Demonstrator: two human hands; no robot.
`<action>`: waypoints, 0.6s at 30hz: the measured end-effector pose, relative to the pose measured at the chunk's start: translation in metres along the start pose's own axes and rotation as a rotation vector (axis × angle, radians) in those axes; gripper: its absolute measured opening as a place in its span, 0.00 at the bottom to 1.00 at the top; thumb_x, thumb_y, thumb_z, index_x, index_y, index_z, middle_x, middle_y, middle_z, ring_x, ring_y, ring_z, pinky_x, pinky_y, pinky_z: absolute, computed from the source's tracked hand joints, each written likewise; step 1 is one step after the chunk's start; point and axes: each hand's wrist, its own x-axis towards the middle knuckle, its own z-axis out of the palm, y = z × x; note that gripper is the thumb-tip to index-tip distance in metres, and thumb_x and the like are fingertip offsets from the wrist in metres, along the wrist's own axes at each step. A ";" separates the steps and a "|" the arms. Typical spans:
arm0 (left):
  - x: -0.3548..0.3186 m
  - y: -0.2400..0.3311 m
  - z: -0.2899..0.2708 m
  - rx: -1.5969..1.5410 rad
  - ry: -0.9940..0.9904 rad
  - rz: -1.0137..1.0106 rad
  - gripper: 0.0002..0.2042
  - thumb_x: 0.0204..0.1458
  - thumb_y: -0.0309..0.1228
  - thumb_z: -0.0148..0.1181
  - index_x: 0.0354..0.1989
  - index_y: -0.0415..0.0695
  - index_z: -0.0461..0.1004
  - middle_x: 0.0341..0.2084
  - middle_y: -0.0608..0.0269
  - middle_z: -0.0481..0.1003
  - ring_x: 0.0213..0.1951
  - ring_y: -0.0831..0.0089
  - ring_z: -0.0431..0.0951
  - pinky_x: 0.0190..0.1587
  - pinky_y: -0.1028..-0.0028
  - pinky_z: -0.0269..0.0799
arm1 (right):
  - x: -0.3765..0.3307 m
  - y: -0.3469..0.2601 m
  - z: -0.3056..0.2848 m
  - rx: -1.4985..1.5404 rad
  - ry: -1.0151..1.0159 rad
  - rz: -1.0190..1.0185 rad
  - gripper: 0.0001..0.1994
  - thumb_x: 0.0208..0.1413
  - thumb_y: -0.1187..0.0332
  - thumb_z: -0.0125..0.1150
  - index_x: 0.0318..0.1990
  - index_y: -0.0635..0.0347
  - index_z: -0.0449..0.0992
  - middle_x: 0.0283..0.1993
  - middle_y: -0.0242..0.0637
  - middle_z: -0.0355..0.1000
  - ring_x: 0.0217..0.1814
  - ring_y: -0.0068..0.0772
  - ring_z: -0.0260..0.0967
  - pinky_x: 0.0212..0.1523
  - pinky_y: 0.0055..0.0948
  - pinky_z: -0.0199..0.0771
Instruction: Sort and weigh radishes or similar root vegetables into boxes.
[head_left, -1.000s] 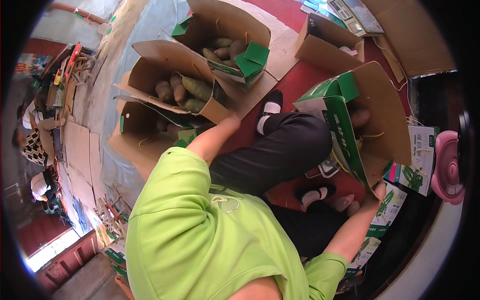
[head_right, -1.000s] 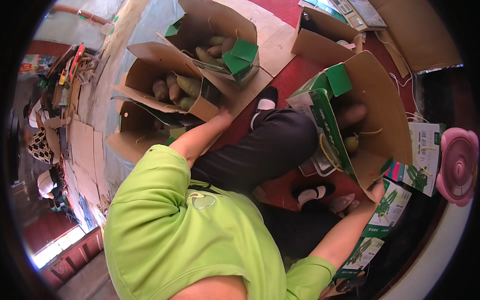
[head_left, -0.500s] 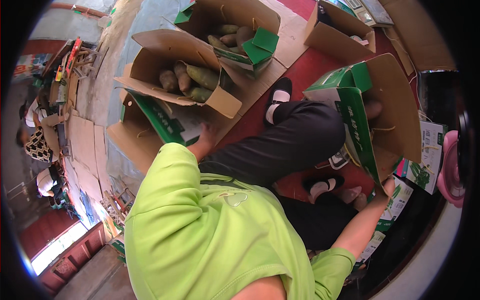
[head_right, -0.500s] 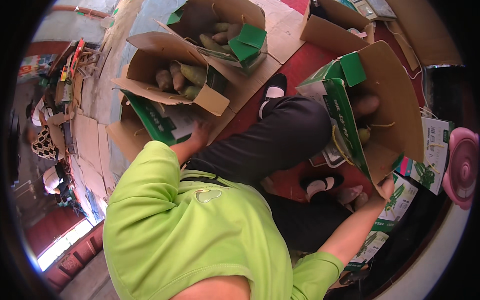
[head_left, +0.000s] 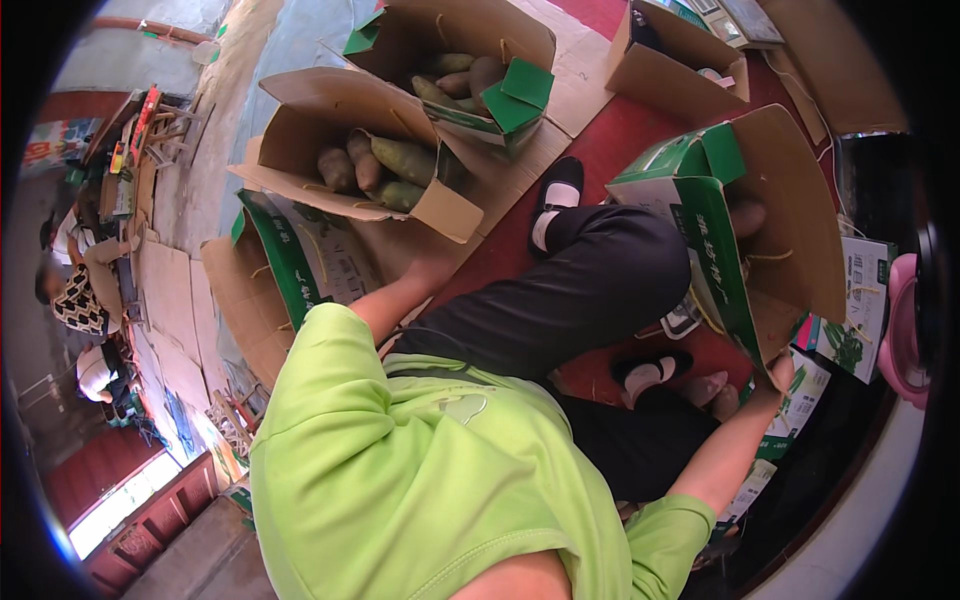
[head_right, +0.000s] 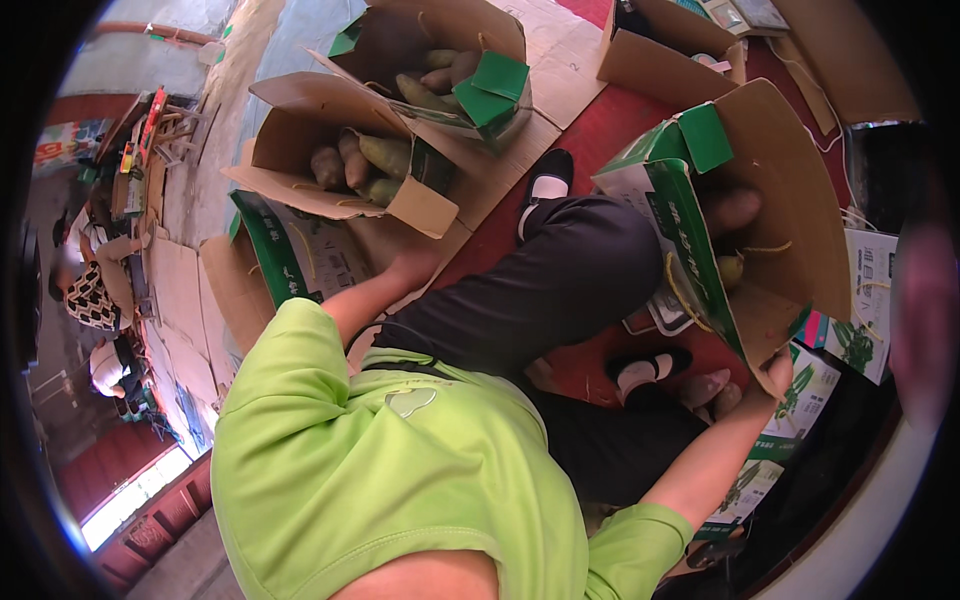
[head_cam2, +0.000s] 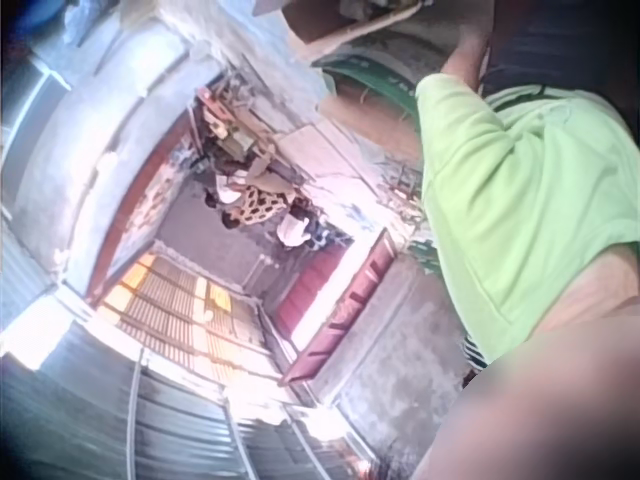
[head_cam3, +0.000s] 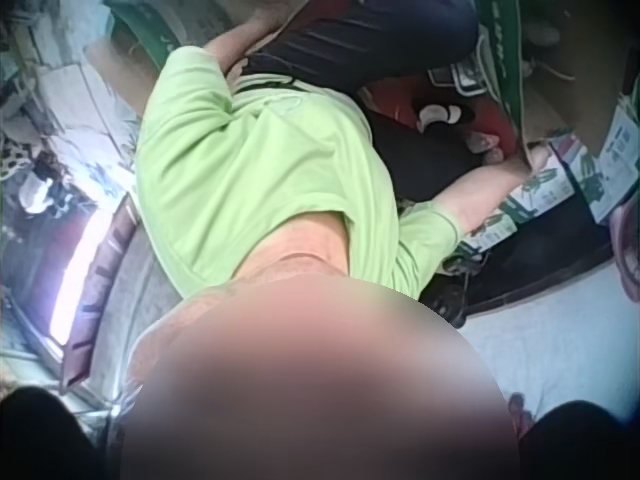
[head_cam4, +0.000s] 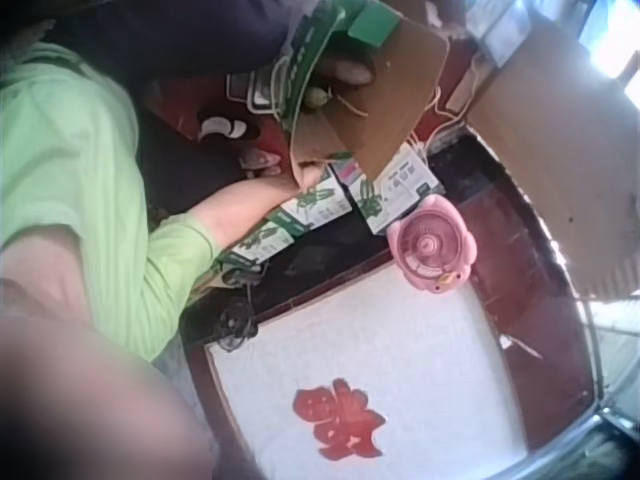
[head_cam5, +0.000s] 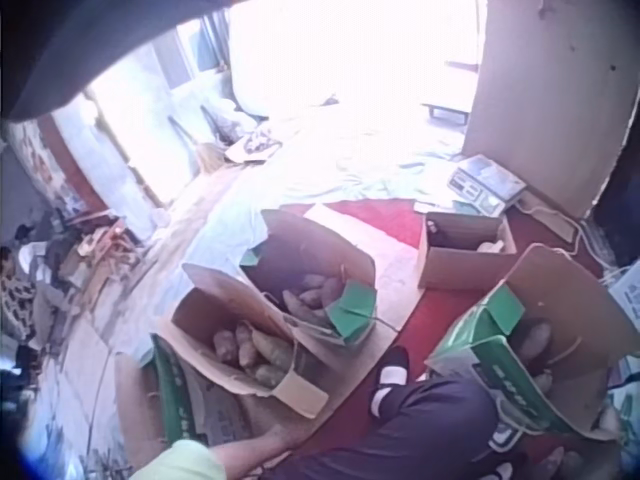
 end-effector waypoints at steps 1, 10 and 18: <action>0.009 0.031 -0.060 -0.651 0.570 0.047 0.11 0.48 0.30 0.47 0.34 0.41 0.74 0.32 0.51 0.75 0.37 0.53 0.75 0.45 0.57 0.67 | -0.004 0.001 -0.011 0.011 0.022 -0.007 0.17 0.52 0.72 0.53 0.50 0.67 0.68 0.48 0.46 0.70 0.49 0.42 0.69 0.50 0.39 0.70; 0.020 0.035 -0.183 0.060 0.538 0.089 0.13 0.44 0.36 0.59 0.37 0.44 0.74 0.39 0.57 0.72 0.47 0.58 0.69 0.53 0.59 0.61 | -0.007 0.003 0.008 -0.025 -0.076 0.025 0.17 0.54 0.69 0.53 0.50 0.65 0.68 0.47 0.43 0.71 0.49 0.41 0.68 0.50 0.39 0.70; 0.052 0.010 -0.174 0.401 0.511 0.001 0.14 0.46 0.32 0.54 0.41 0.42 0.75 0.40 0.54 0.73 0.50 0.55 0.68 0.56 0.57 0.59 | -0.021 -0.001 0.021 -0.003 -0.012 0.004 0.20 0.50 0.71 0.58 0.51 0.67 0.67 0.48 0.44 0.69 0.48 0.41 0.68 0.47 0.38 0.70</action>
